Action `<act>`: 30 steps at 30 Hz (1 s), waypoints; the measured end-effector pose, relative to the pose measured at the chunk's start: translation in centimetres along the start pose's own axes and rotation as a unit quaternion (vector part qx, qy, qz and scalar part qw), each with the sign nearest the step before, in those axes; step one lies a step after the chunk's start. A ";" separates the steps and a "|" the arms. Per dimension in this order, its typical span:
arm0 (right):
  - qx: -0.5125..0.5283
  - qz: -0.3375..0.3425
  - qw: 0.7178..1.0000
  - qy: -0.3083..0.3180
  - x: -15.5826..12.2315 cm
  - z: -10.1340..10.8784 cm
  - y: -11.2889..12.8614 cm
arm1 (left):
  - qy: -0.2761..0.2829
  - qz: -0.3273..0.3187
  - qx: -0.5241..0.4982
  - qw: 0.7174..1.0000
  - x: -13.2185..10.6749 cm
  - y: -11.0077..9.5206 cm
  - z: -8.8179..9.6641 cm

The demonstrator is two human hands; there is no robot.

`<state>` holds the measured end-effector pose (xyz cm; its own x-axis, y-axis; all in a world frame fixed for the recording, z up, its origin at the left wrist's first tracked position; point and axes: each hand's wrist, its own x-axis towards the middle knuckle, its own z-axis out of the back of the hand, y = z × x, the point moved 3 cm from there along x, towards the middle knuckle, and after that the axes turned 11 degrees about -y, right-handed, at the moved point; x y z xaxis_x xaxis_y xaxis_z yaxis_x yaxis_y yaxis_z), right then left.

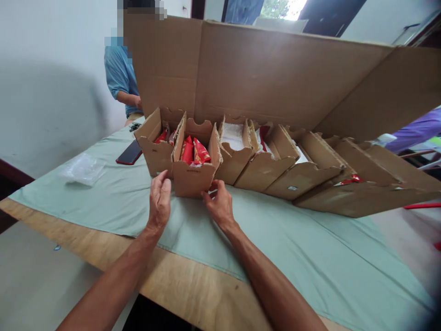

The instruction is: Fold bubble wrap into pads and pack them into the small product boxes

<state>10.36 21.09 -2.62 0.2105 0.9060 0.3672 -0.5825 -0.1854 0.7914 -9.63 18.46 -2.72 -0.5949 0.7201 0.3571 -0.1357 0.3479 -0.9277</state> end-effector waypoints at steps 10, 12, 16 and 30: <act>0.033 0.025 0.999 -0.024 2.6 -3.5 -2.2 | 0.080 0.008 0.093 0.992 -0.6 0.9 -1.4; 0.040 0.026 0.999 -0.023 2.6 -3.5 -2.7 | 0.096 0.010 0.087 0.992 -0.7 1.3 -1.6; 0.042 0.035 0.998 -0.003 2.7 -3.9 -3.5 | 0.112 0.030 0.058 0.992 -0.6 2.4 -2.0; 0.016 0.063 0.997 -0.029 1.8 -4.5 -3.7 | 0.257 0.078 0.039 0.963 0.3 6.2 -4.0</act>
<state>9.38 25.10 -7.08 0.1823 0.8512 0.4921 -0.5814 -0.3103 0.7521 -7.43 23.24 -7.91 -0.1450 0.9686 0.2018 -0.1477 0.1804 -0.9724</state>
